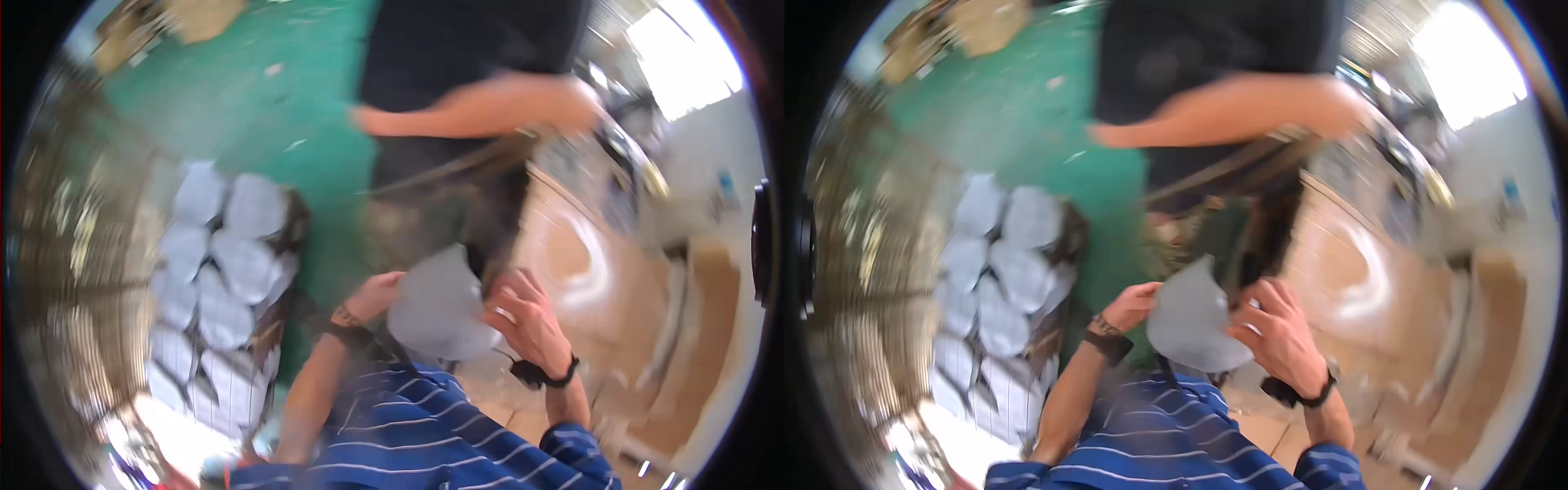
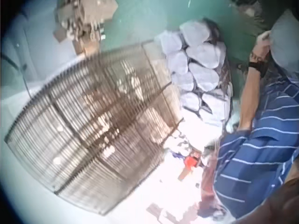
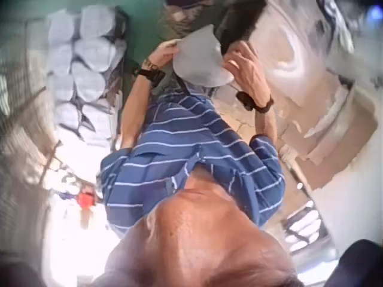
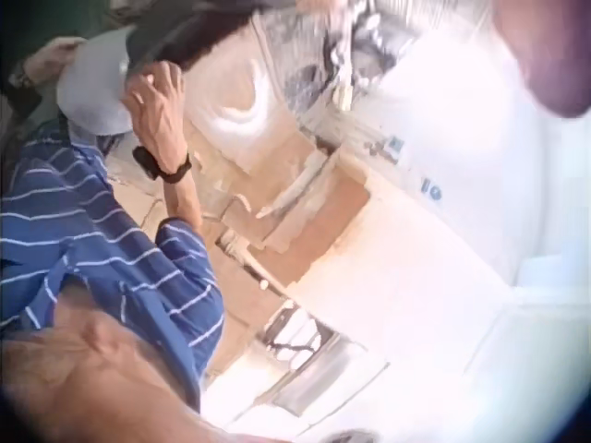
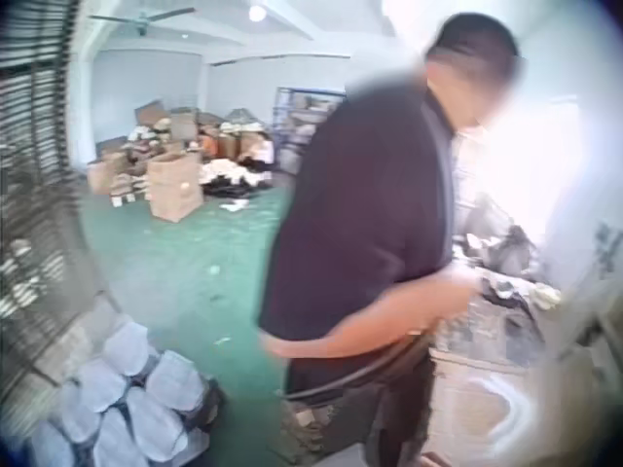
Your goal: The person repeatedly picks up white, curved plastic parts from a wire rack and places them onto a cardboard-covered table. The person handles the parts one at a time, moving them between the rack and the table in a continuous loop.
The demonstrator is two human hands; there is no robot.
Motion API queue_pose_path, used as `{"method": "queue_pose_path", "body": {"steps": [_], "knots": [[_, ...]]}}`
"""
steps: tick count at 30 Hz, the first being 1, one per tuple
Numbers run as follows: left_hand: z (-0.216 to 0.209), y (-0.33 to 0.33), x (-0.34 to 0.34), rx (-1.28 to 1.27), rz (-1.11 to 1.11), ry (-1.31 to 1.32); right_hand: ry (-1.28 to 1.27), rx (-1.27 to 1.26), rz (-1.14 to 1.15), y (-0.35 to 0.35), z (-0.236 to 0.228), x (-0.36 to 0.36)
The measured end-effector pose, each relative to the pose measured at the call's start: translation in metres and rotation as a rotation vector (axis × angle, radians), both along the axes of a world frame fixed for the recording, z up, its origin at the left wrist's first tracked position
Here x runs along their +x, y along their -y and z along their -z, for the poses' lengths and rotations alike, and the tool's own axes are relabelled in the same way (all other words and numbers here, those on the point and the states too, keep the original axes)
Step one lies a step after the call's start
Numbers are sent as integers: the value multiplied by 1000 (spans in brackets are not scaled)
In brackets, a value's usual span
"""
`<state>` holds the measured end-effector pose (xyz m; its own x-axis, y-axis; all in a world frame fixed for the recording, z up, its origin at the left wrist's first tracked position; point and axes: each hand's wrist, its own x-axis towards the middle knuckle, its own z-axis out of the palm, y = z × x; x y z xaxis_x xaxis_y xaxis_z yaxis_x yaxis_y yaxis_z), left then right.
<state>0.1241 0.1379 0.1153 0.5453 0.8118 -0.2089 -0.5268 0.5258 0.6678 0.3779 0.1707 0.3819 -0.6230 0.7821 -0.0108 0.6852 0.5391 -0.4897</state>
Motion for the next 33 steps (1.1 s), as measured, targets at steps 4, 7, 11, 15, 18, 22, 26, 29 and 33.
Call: {"method": "queue_pose_path", "body": {"steps": [4,7,11,15,18,22,26,29,33], "knots": [[-29,58,-109,-119,-321,-120,-23,-145,50,5,47,-62],[-38,116,-172,-83,-529,-318,-145,-541,54,-4,101,-111],[-50,181,-227,-216,-787,-396,-320,-918,20,-9,154,-191],[-42,207,-265,-240,-987,-350,-268,-899,145,10,170,-282],[-62,216,-310,-261,-1141,-420,-339,-984,418,4,209,-313],[-39,247,-389,-331,-1344,-604,-212,-851,505,-15,227,-341],[-52,234,-494,-337,-1768,-301,-64,-833,413,-15,253,-346],[-15,227,-565,-271,-1990,-335,-32,-821,378,-6,284,-340],[51,217,-630,-132,-2234,-182,2,-778,341,26,294,-356]]}}
